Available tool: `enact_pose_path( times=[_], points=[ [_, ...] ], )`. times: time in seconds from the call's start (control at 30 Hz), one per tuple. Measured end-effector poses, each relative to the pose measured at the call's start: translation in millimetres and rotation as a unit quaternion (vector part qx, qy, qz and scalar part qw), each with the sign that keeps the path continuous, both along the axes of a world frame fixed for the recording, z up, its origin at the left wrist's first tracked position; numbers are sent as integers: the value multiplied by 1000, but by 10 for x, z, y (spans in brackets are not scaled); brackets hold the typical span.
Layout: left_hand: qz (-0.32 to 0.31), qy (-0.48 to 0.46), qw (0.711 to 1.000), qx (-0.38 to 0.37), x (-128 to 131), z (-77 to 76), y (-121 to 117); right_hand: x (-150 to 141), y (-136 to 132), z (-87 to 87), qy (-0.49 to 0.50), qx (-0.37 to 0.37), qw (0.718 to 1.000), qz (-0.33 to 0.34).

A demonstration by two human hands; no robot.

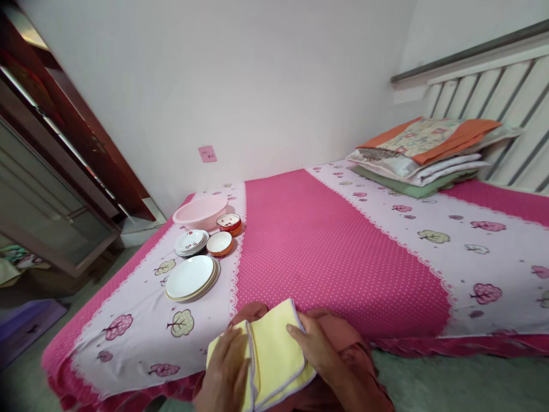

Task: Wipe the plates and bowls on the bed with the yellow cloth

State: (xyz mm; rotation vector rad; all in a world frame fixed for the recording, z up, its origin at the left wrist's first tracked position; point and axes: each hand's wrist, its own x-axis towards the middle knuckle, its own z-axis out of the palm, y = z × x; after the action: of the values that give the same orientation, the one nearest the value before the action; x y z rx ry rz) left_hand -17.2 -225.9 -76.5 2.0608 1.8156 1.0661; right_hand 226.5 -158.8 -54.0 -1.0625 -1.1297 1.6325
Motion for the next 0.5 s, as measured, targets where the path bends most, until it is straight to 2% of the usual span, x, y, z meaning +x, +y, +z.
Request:
enact_pose_path(
  times=[0.1, 0.2, 0.37, 0.43, 0.5],
  points=[
    [-81, 132, 983, -99, 121, -13, 40, 42, -29, 10, -9, 11, 1000, 4],
    [-92, 197, 963, -161, 205, 110, 28, 71, -78, 31, -20, 25, 999, 3],
    [-86, 195, 949, -234, 289, 382, 39, 4, -147, 227, -28, 71, 996, 40],
    [-92, 166, 952, -242, 281, 393, 41, -76, -164, 354, 8, 80, 994, 71],
    [-110, 104, 963, -221, 240, 338, 11, -183, -174, 469, 49, 76, 991, 101]
  ],
)
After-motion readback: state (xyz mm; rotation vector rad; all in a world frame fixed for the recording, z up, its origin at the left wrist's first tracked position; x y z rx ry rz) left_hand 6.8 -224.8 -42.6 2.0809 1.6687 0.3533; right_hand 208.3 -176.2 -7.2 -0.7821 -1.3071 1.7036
